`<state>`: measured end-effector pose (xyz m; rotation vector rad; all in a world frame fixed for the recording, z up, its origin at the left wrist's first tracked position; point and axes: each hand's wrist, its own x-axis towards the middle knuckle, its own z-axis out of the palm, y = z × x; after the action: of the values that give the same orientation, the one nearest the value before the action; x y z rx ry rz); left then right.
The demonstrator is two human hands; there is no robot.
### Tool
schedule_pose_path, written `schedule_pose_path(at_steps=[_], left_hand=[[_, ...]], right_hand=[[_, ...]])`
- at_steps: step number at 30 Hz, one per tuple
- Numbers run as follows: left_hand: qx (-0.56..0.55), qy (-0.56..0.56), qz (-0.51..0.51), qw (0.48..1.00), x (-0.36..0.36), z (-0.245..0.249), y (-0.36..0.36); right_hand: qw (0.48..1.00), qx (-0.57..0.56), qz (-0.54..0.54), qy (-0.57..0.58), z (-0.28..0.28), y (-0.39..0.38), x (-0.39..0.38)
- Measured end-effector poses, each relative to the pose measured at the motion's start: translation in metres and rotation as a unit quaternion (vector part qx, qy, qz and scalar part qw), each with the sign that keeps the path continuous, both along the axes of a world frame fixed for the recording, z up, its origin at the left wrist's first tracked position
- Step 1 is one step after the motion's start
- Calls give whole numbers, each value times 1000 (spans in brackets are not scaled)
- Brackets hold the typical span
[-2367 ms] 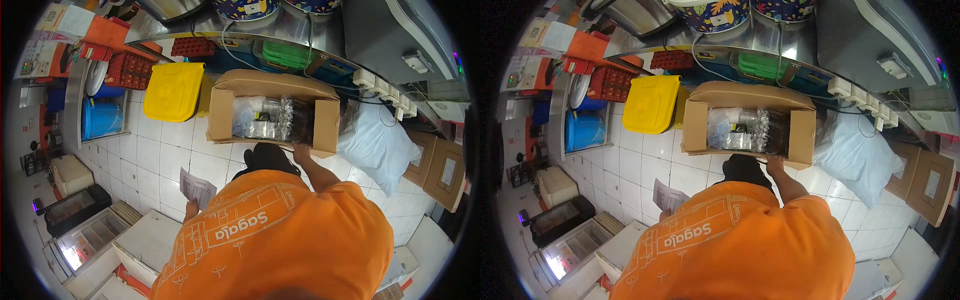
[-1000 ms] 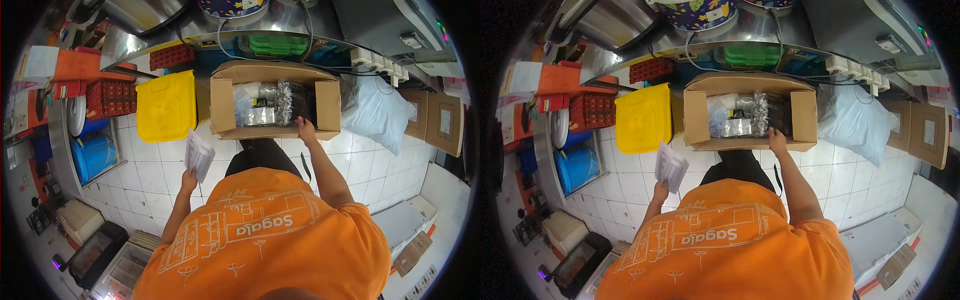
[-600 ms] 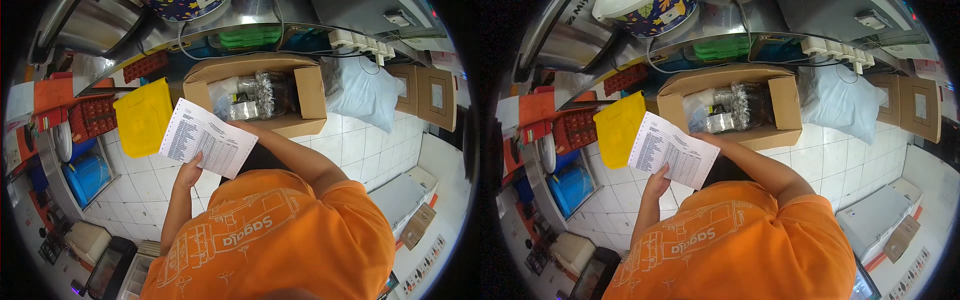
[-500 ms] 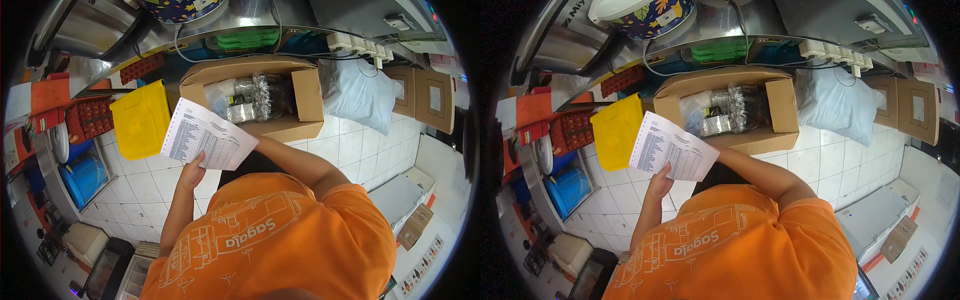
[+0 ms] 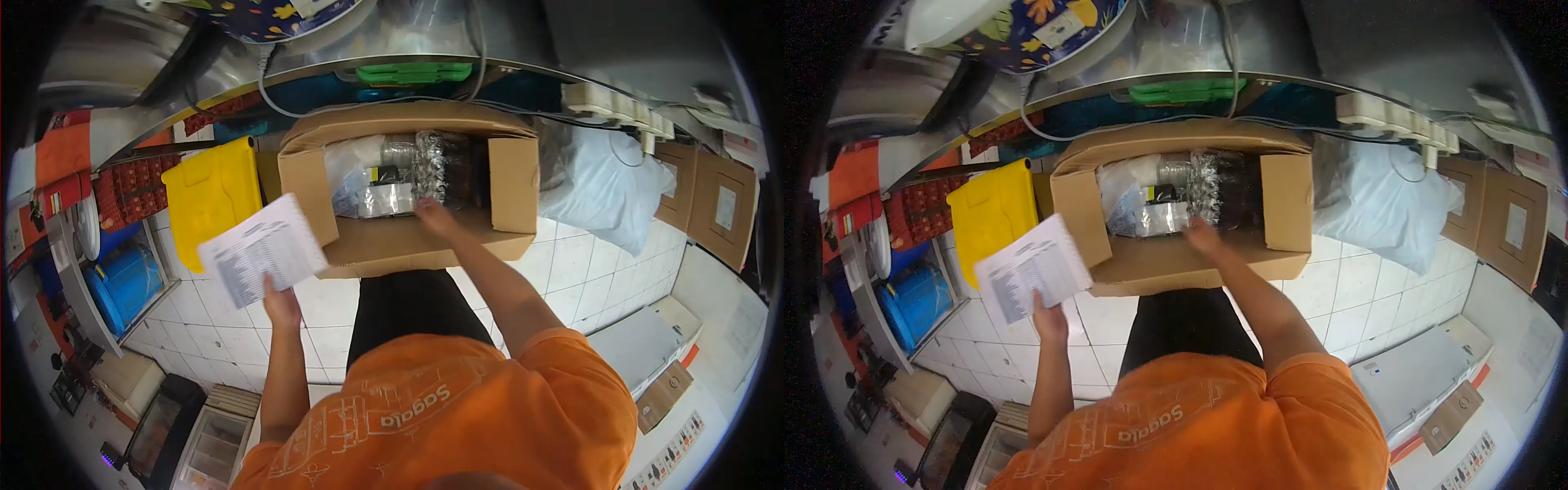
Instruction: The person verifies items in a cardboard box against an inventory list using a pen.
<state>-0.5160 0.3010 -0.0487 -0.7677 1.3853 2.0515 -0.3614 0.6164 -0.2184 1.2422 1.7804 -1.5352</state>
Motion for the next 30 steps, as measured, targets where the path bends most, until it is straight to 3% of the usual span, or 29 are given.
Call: schedule_pose_path(at_steps=[2, 3, 5, 6, 8, 9, 11, 12, 14, 17, 18, 20, 22, 23, 26, 28, 30], left_hand=[[-271, 118, 124, 947, -21, -32, -10], [-278, 115, 122, 946, -34, -46, -16], [-498, 131, 26, 857, -58, -77, -22], [-500, 128, 27, 856, -67, -98, -18], [-515, 280, -78, 806, -74, -142, -14], [-527, 276, -93, 798, -73, -166, -9], [-566, 362, -138, 727, -65, -193, 16], [-568, 361, -138, 727, -65, -194, 20], [-470, 380, -236, 761, -69, -184, 25], [-476, 402, -245, 743, -55, -192, 13], [-492, 393, -317, 710, -59, -166, 36], [-473, 407, -310, 717, -66, -161, 45], [-457, 413, -304, 727, -69, -159, 47], [-462, 400, -319, 724, -69, -159, 46], [-476, 366, -343, 723, -67, -162, 37], [-488, 407, -376, 674, -70, -166, 34], [-485, 404, -372, 680, -70, -168, 31]], right_hand=[[985, 119, -80, -93, -63, 24, 13], [976, 129, -78, -155, -74, 33, 8], [963, 138, -72, -220, -93, 46, -6], [958, 140, -75, -240, -108, 53, -15], [951, 136, -72, -269, -126, 51, -29], [938, 176, -70, -289, -130, 44, -43], [925, 217, -68, -305, -133, 44, -56], [921, 223, -60, -315, -133, 46, -54], [917, 227, -50, -324, -141, 52, -47], [942, 205, -42, -262, -147, 63, -9], [958, 192, -39, -211, -141, 71, 4], [969, 188, -42, -154, -138, 98, 30], [965, 259, -16, 25, -155, 117, 68], [965, 261, -11, 25, -152, 125, 74], [969, 157, -126, 141, -125, 118, 65], [981, 163, -75, 80, -118, 106, 57], [984, 172, -34, 17, -115, 91, 51]])
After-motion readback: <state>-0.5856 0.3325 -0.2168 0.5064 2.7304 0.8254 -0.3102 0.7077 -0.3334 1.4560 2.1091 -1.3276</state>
